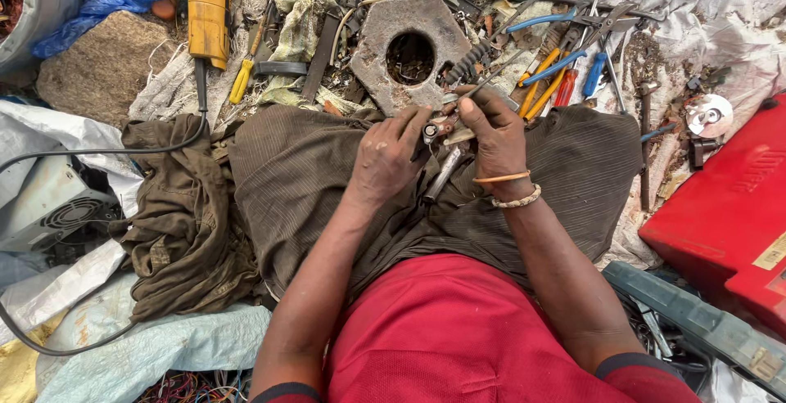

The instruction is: The person uses pliers to cut a wire, then uses a hammer and screwdriver to strike and pry a cylindrical metal component placed in a hexagonal metal block. The person repeatedly hammers and pries the component while seated on the ground.

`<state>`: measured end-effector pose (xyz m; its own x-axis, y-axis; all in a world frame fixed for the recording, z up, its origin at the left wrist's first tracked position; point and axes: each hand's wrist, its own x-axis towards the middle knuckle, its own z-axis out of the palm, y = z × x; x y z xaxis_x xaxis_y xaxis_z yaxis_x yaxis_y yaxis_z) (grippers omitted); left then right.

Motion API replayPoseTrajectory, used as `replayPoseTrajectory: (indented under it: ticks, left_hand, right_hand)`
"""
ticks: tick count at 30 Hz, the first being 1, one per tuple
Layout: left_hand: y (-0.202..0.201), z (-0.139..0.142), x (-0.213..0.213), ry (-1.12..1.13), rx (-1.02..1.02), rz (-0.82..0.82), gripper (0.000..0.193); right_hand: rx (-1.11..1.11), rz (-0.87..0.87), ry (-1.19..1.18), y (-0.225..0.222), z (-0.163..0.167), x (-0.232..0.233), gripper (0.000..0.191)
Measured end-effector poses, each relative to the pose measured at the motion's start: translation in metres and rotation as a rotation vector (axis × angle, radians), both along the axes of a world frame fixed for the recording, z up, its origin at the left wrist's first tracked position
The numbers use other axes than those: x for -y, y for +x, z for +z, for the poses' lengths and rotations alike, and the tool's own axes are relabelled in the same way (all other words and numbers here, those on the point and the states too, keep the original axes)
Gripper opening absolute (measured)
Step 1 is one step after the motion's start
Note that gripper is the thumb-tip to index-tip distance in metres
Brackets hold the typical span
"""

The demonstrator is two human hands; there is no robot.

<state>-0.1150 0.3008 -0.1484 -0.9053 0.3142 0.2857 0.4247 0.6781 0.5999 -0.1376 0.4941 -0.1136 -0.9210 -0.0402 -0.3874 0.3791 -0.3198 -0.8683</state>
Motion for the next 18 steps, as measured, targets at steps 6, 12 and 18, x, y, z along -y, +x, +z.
replayPoseTrajectory:
  ticks: [6,12,18]
  left_hand:
    - [-0.024,0.004,0.022,-0.122,0.496,-0.101,0.060]
    - [-0.027,-0.018,0.026,-0.273,0.105,0.028,0.018]
    - [-0.019,-0.047,0.024,-0.377,-0.187,0.116,0.022]
  right_hand:
    - [-0.073,0.055,-0.116,-0.008,-0.004,-0.006,0.031]
    - [-0.099,0.078,0.054,-0.011,-0.025,-0.018,0.035]
    - [0.046,-0.034,0.148,-0.006,-0.060,-0.023,0.039]
